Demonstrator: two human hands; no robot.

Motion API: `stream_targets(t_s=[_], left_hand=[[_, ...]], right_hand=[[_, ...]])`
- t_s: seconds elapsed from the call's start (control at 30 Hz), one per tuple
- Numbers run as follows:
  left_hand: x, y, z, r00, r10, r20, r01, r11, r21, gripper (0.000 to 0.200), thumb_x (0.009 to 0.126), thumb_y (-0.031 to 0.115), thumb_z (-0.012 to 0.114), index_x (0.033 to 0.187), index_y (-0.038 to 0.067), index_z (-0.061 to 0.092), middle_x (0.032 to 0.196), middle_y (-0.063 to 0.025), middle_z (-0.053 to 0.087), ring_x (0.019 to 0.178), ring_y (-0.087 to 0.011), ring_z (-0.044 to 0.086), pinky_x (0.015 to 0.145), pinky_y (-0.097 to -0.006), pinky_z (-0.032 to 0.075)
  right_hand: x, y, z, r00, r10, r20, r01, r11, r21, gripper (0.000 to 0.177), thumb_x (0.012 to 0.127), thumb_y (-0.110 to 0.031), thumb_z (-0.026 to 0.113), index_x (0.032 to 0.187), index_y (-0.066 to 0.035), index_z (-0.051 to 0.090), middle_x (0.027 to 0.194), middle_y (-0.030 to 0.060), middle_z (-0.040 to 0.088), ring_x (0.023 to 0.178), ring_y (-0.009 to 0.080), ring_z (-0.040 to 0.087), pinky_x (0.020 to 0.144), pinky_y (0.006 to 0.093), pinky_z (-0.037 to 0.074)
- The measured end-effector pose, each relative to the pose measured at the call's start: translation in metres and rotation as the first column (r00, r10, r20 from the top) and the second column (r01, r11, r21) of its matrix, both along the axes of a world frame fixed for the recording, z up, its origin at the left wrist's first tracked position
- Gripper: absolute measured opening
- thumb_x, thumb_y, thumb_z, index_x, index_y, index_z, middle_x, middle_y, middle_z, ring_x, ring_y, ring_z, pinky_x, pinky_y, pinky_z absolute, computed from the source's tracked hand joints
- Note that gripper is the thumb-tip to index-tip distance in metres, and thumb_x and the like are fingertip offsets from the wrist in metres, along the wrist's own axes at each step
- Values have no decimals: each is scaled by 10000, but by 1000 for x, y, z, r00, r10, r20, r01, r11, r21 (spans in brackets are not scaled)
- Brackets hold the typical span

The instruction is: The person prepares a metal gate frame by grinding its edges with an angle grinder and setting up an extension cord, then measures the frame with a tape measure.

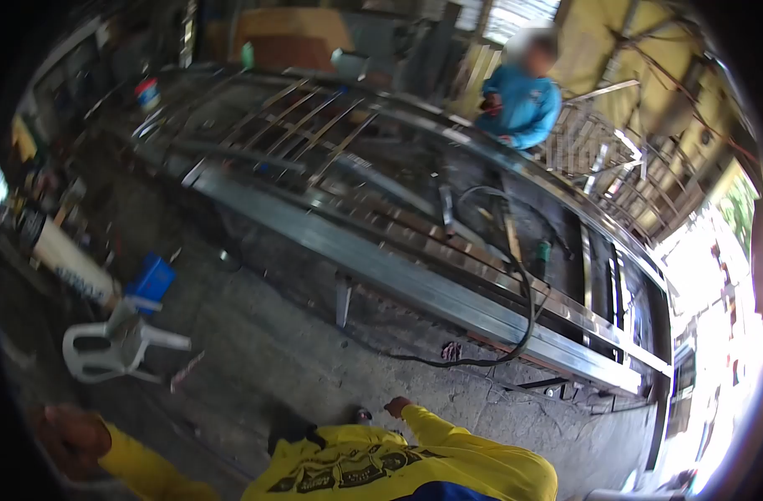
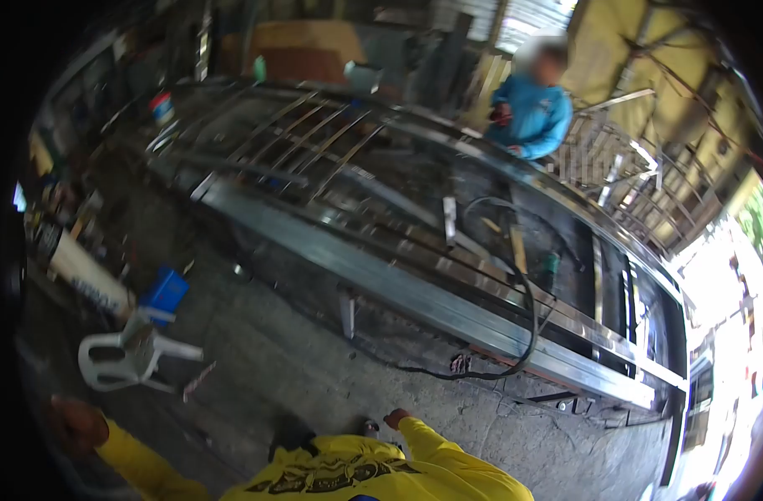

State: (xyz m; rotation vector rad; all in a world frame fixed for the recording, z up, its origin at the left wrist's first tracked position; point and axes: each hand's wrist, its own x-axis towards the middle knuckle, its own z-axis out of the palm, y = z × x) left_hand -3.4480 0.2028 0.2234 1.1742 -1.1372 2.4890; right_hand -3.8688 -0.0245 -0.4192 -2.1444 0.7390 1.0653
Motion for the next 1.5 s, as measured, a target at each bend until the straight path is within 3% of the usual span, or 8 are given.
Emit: stream_targets(t_s=[0.1,0.3,0.4,0.6,0.7,0.87,1.43,1.5], left_hand=[[31,21,-26,873,-364,-324,411,907,89,245,810,-58,540,572,-14,499,562,-99,509,463,-167,470,426,-265,358],[82,-5,-74,715,-198,-670,308,950,48,256,783,-82,512,567,16,415,546,-95,406,466,-214,390,459,-337,285],[146,7,-157,443,-25,-896,261,960,102,216,721,-57,542,572,58,435,553,-81,429,499,-242,428,473,-347,306],[253,-4,-290,-224,186,-957,273,954,122,207,696,83,603,547,44,463,556,-130,508,512,-320,495,493,-410,372],[284,-24,-284,-284,276,-918,369,915,161,221,697,106,608,543,46,461,547,-139,493,529,-339,499,500,-420,374],[358,-68,-272,-269,249,-930,405,906,125,212,700,108,608,547,48,474,548,-128,496,535,-337,514,512,-419,384],[655,-247,-274,-408,155,-899,246,968,55,245,701,92,638,565,22,448,545,-156,470,526,-361,483,514,-413,376],[697,-258,-276,-562,44,-826,173,983,-65,252,769,131,635,605,38,468,506,-65,433,491,-214,466,511,-337,359]], right_hand=[[6,0,-44,963,261,68,-252,961,-110,334,835,-168,552,1161,-94,570,913,121,679,836,284,664,674,410,542],[90,-17,-4,988,153,-2,-153,988,-7,317,810,-228,566,1096,-102,617,900,139,678,876,310,649,736,454,514],[137,-25,-23,906,414,88,-393,900,-189,286,811,-224,562,1061,-103,630,887,131,679,868,303,652,730,444,516],[286,-64,-6,944,330,12,-322,928,-189,344,914,-264,406,1048,-84,666,1129,178,622,1045,366,596,910,468,476],[359,-82,-4,947,207,244,-109,927,-360,259,830,-256,523,960,-91,674,929,165,666,923,330,637,812,434,502],[521,-106,86,837,-406,366,460,885,-69,362,831,-352,527,954,-41,665,1000,249,634,994,401,589,866,437,467],[1012,-193,148,850,-111,516,-52,955,291,363,835,-343,572,972,-14,634,932,197,654,897,366,619,802,413,476],[1071,-192,163,843,-88,530,-97,945,312,356,827,-338,581,960,-11,625,916,185,661,891,378,617,814,434,473]])
